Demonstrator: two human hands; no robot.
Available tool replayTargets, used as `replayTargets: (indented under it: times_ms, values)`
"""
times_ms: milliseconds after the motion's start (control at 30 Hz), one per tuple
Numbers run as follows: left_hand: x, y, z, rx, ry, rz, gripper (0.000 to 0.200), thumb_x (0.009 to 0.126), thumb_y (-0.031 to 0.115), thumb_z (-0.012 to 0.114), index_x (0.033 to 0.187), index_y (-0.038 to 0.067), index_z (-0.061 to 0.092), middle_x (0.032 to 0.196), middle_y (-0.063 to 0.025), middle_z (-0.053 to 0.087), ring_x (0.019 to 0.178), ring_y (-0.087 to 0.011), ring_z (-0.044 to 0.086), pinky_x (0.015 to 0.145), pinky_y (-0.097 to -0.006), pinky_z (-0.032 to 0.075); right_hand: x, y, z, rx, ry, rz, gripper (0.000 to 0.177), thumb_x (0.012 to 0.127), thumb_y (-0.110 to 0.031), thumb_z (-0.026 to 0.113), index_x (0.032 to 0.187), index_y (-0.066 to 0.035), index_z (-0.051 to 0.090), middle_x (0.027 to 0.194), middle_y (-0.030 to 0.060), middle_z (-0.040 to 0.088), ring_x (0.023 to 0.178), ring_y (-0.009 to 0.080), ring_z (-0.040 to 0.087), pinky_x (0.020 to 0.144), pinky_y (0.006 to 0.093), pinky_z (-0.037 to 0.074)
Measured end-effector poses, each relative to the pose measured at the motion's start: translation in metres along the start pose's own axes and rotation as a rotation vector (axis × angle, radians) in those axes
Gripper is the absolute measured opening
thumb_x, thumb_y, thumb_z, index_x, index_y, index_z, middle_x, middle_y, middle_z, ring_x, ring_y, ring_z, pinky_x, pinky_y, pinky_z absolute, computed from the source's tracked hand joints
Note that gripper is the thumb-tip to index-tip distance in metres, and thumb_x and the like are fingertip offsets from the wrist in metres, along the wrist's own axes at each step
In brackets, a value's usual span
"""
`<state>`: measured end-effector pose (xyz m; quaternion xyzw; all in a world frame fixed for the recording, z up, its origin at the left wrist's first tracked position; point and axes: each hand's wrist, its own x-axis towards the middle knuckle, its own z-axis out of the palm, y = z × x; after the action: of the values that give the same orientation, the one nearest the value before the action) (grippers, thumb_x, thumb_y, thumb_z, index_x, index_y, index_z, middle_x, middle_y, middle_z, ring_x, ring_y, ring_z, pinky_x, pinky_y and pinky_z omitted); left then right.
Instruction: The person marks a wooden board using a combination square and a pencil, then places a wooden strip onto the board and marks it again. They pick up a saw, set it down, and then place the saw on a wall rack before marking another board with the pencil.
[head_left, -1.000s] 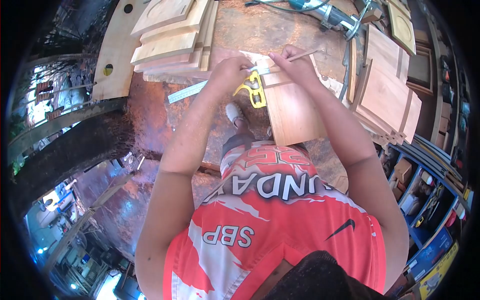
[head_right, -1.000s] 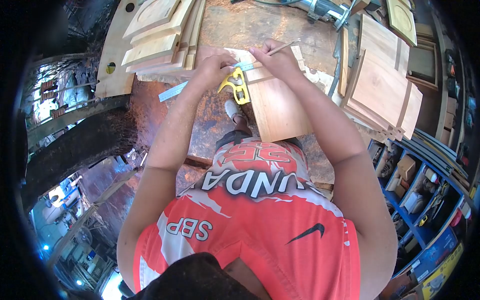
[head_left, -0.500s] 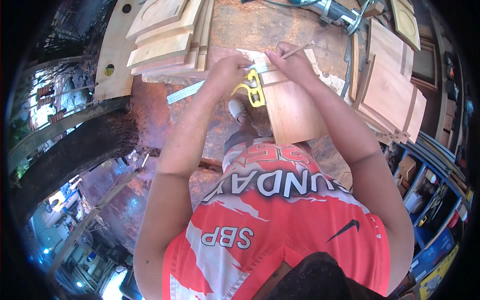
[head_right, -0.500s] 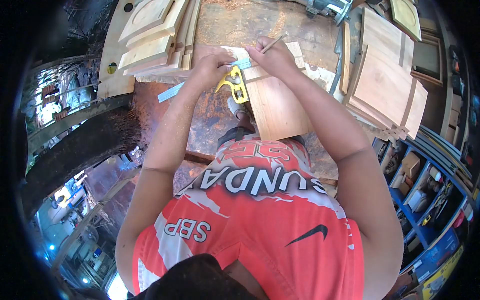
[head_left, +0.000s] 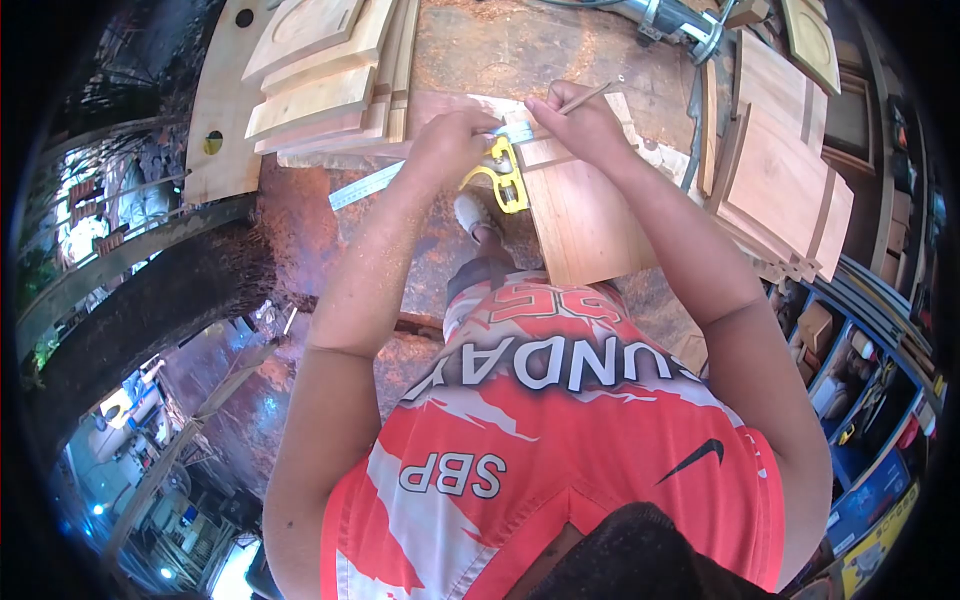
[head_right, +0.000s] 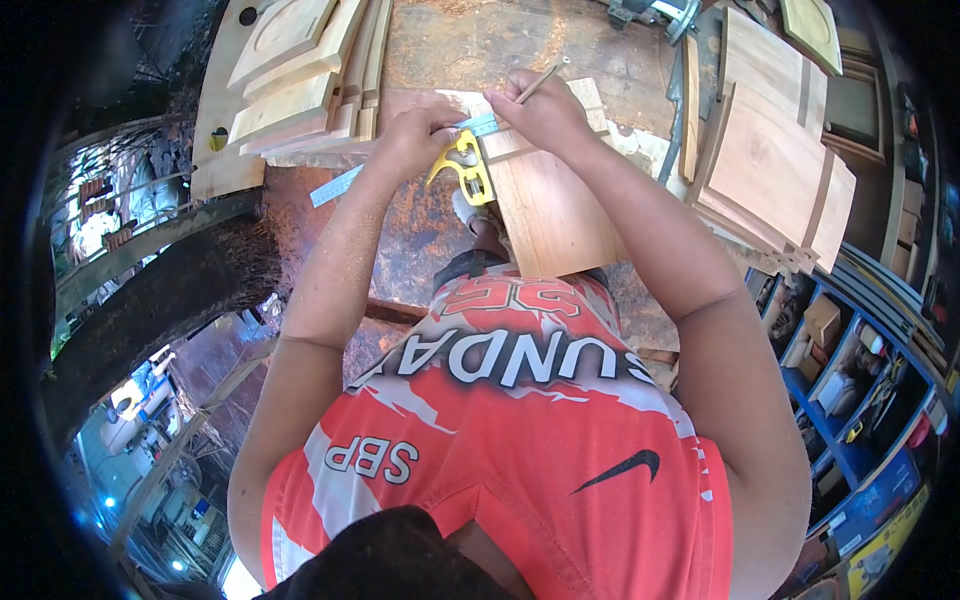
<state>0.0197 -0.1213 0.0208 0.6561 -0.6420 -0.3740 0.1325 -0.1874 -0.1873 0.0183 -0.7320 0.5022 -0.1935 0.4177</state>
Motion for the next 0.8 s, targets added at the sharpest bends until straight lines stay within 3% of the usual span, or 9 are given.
replayTargets:
  times_ms: [467, 567, 633, 800]
  values:
    - [0.002, 0.0, 0.001, 0.02, -0.002, -0.005, 0.029, 0.085, 0.006, 0.059, 0.112, 0.004, 0.068, 0.102, -0.0153, 0.069, 0.095, -0.0255, 0.067, 0.086, -0.0342, 0.051, 0.001, -0.002, -0.003, 0.025, -0.044, -0.027, 0.042, 0.085, -0.035, 0.071, 0.065, -0.005, 0.048, 0.053, 0.0039, 0.046, 0.051, 0.0122, 0.04, 0.048, 0.0335, 0.036]
    - [0.0, 0.003, -0.001, 0.004, 0.0, 0.005, 0.028, 0.085, 0.006, 0.059, 0.112, 0.004, 0.068, 0.102, -0.0153, 0.069, 0.095, -0.0253, 0.067, 0.086, -0.0341, 0.051, 0.002, -0.001, -0.001, 0.008, -0.014, 0.016, 0.042, 0.085, -0.034, 0.071, 0.065, -0.006, 0.049, 0.053, 0.0026, 0.047, 0.052, 0.0112, 0.042, 0.049, 0.033, 0.037]
    - [-0.001, 0.003, -0.002, 0.008, -0.007, 0.008, 0.028, 0.086, 0.006, 0.059, 0.113, 0.003, 0.067, 0.102, -0.0152, 0.069, 0.095, -0.0255, 0.067, 0.086, -0.0343, 0.051, 0.005, 0.007, 0.001, 0.069, 0.065, 0.084, 0.04, 0.084, -0.038, 0.071, 0.067, -0.006, 0.054, 0.057, 0.0069, 0.057, 0.051, 0.017, 0.051, 0.051, 0.0349, 0.042]
    - [0.001, -0.004, -0.005, -0.082, -0.038, 0.037, 0.027, 0.087, 0.006, 0.058, 0.113, 0.001, 0.066, 0.103, -0.0151, 0.068, 0.097, -0.0263, 0.065, 0.088, -0.0346, 0.049, 0.004, 0.0, -0.006, 0.149, 0.098, 0.1, 0.041, 0.084, -0.038, 0.071, 0.067, -0.005, 0.054, 0.057, 0.0058, 0.057, 0.052, 0.015, 0.051, 0.052, 0.0341, 0.043]
